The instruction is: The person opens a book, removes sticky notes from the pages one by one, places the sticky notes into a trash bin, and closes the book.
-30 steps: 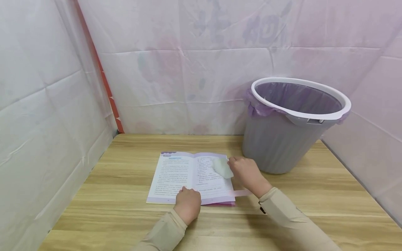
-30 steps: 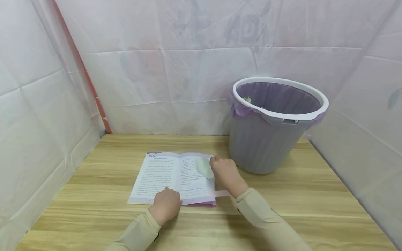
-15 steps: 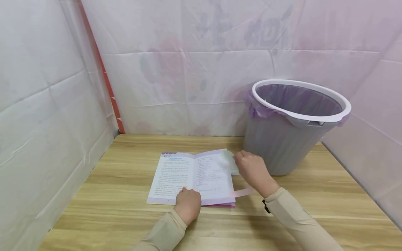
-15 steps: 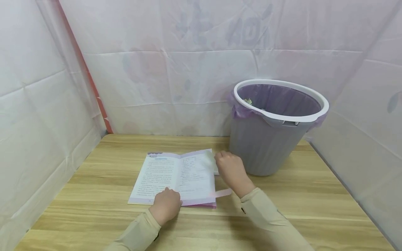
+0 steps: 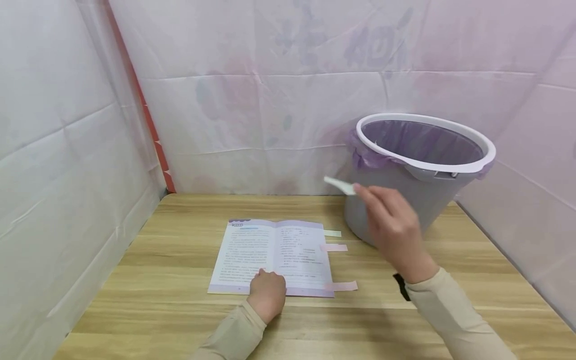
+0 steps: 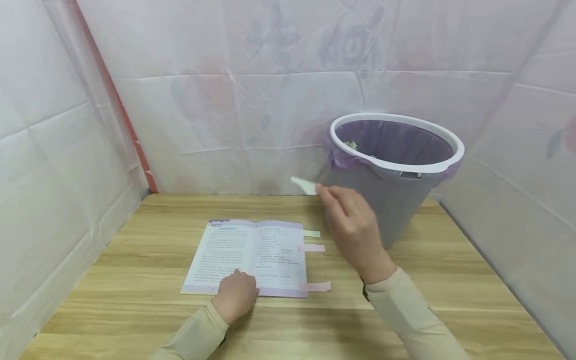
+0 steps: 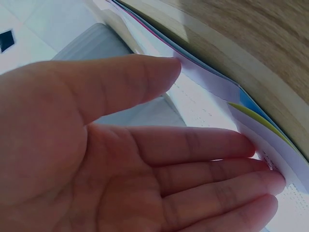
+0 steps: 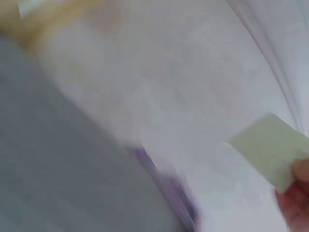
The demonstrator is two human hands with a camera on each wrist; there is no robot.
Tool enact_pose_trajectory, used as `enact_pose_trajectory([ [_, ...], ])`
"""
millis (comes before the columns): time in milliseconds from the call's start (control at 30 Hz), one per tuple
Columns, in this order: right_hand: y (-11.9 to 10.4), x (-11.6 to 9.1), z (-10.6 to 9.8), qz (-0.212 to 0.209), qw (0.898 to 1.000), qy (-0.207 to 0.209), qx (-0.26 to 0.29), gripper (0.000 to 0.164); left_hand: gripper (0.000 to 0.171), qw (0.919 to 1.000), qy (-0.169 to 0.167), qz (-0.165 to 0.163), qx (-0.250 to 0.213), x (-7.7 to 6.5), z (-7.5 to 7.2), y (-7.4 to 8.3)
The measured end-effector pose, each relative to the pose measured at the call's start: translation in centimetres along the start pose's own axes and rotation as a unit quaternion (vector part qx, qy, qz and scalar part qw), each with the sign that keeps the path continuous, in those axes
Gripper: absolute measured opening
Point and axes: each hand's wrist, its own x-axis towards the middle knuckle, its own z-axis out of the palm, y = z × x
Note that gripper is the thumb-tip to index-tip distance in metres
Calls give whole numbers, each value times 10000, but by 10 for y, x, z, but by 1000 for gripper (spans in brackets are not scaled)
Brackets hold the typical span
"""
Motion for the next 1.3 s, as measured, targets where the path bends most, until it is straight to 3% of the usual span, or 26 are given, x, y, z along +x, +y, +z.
enact_pose_trajectory([
  [67, 2, 17, -5, 34, 9947, 1018, -137, 17, 27, 10000, -2, -6, -5, 0, 0, 0],
  [133, 8, 32, -11, 226, 9832, 1769, -377, 17, 27, 10000, -12, -19, -12, -1, 0, 0],
  [167, 13, 38, -14, 354, 9779, 2007, -462, 19, 26, 10000, -23, -26, -14, -1, 0, 1],
  [233, 25, 45, -22, 688, 9727, 2100, -709, 21, 25, 10000, -40, -41, -26, 0, 0, 1],
  [400, 57, 48, -36, 1351, 9761, 1124, -1279, 23, 27, 10000, -17, -20, -12, 2, 1, 0],
  [567, 78, 42, -47, 1583, 9751, -128, -1550, 26, 29, 10000, -34, 4, 7, 2, 1, -1],
  [633, 82, 40, -49, 1652, 9720, -434, -1611, 26, 29, 10000, -33, -10, 0, 2, 1, -1],
  [700, 84, 39, -49, 1734, 9690, -592, -1656, 25, 29, 10000, -27, -27, -12, 1, 0, 0],
  [933, 83, 36, -47, 2012, 9639, -525, -1660, 28, 28, 10000, 46, 7, 22, 0, 0, 0],
  [1033, 77, 36, -47, 1852, 9675, -443, -1664, 25, 28, 10000, 52, 10, 38, 0, 1, 0],
  [1167, 60, 34, -43, 1247, 9828, -344, -1318, 20, 28, 10000, 35, 15, 44, -1, 1, 0],
  [1233, 48, 26, -39, 857, 9911, -601, -828, 19, 28, 10000, 50, 20, 40, -1, 0, 0],
  [1300, 34, 12, -34, 635, 9907, -1193, -162, 21, 27, 10000, 68, 33, 48, -1, 0, 0],
])
